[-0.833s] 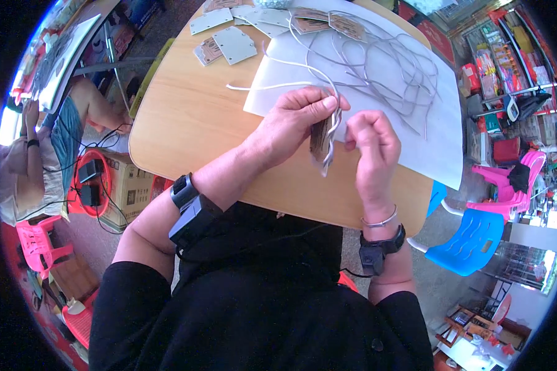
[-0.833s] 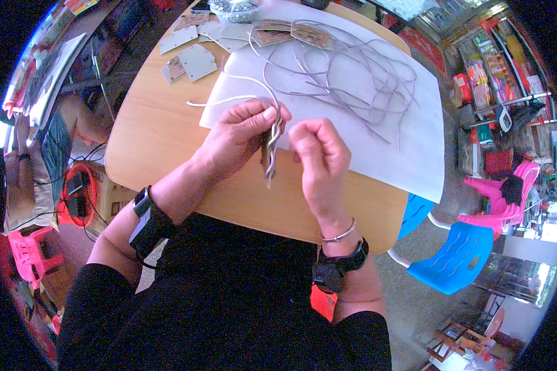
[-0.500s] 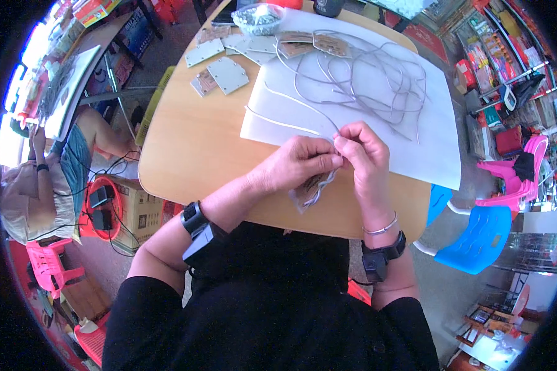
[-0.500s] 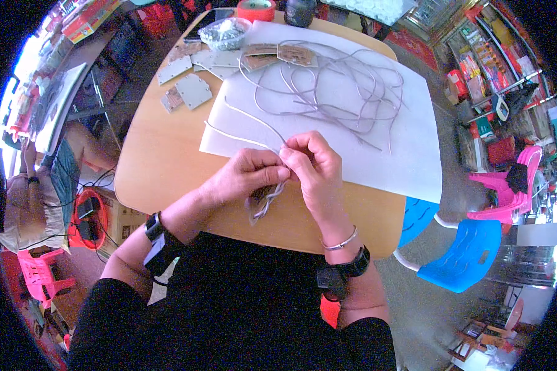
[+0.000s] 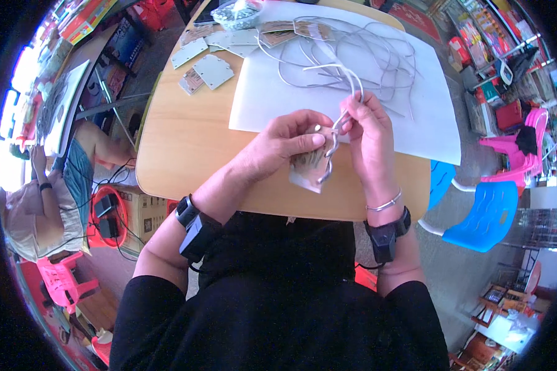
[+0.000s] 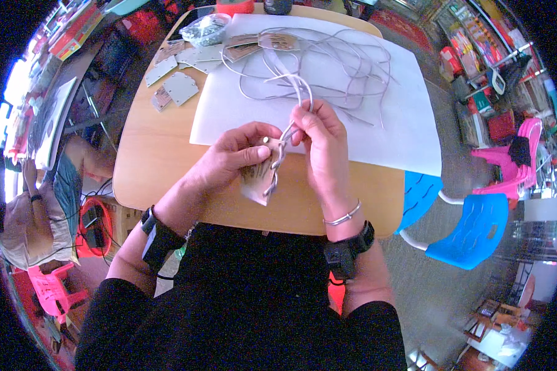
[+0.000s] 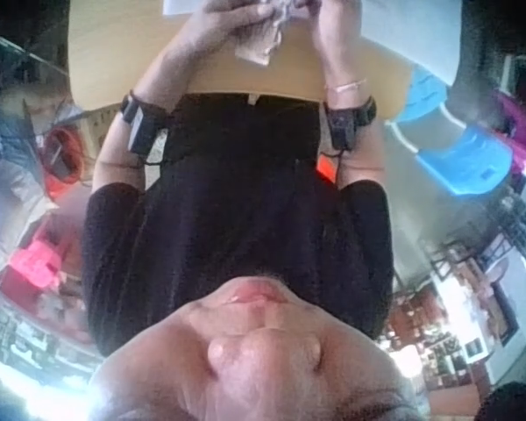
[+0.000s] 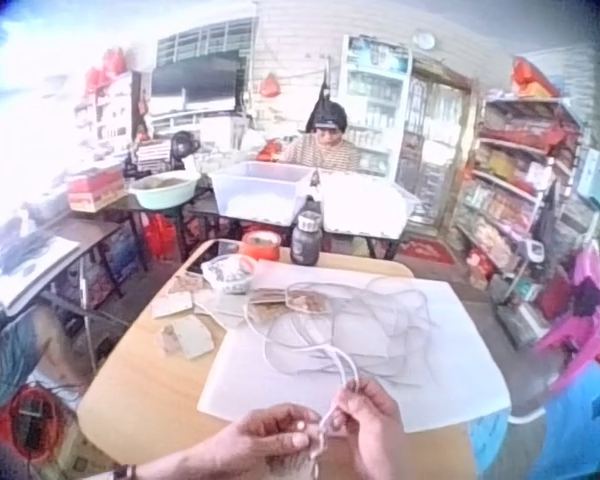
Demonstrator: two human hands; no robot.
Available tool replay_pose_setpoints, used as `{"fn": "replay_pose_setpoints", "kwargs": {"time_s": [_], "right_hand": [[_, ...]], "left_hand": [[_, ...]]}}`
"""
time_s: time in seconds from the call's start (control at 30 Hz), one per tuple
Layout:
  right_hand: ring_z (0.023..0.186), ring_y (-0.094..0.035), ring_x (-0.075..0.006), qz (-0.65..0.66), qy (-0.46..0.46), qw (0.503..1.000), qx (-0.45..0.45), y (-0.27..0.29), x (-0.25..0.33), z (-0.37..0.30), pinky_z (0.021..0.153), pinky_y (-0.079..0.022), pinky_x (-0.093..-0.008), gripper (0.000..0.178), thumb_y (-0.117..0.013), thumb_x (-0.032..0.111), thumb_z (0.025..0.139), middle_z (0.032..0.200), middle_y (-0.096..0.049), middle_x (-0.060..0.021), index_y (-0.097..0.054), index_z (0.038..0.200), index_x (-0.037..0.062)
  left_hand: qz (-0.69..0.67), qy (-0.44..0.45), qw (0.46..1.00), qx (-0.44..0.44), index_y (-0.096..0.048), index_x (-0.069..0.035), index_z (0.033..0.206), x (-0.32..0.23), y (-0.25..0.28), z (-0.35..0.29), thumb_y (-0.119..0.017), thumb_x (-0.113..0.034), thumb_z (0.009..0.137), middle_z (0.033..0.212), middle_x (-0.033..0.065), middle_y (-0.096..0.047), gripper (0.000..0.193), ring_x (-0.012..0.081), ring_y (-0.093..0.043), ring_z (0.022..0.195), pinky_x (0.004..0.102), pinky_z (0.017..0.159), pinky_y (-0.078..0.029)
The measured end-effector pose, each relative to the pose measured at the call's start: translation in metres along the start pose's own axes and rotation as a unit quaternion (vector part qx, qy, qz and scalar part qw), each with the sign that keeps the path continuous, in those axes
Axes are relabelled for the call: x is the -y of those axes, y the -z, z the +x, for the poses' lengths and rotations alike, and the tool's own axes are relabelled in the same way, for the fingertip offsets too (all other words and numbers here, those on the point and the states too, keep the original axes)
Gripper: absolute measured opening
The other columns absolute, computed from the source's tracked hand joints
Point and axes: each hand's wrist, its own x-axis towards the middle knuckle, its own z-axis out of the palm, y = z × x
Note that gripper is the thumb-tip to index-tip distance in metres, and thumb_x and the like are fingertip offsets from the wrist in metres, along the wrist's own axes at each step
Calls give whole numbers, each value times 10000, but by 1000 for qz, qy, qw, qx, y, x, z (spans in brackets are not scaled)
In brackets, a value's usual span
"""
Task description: The person is threading a cord through a small leather component at a workstation.
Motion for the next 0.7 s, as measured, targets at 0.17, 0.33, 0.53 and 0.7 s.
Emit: {"fn": "replay_pose_setpoints", "kwargs": {"time_s": [0.17,0.33,0.53,0.7], "right_hand": [[615,-459,-49,33,31,999,1,6,0,0,571,-356,-190,98,-593,152,858,705,-538,18,-573,860,56],[607,-440,-49,15,51,998,-31,8,-1,-1,569,-350,-187,108,-587,143,859,704,-538,14,-584,807,48],[591,-436,-49,-2,52,997,-50,11,-5,4,543,-347,-193,136,-597,161,858,715,-539,14,-595,802,38],[569,-437,-50,-9,38,999,19,2,7,3,519,-346,-201,195,-582,214,880,707,-531,13,-596,797,39]], "left_hand": [[-90,69,992,48,-485,-2,1158,-1,-1,0,-624,-90,839,913,42,-606,359,119,-609,768,255,699,-509],[-105,107,985,90,-495,-1,1148,-3,-3,-2,-625,-68,831,901,35,-611,349,115,-610,771,254,699,-508],[-88,99,987,94,-521,-14,1114,-1,-4,-2,-610,-46,838,901,28,-615,292,106,-613,776,247,709,-506],[-138,-27,990,28,-527,-73,1107,9,3,-2,-576,-120,880,851,31,-562,237,138,-550,752,275,650,-469]]}}
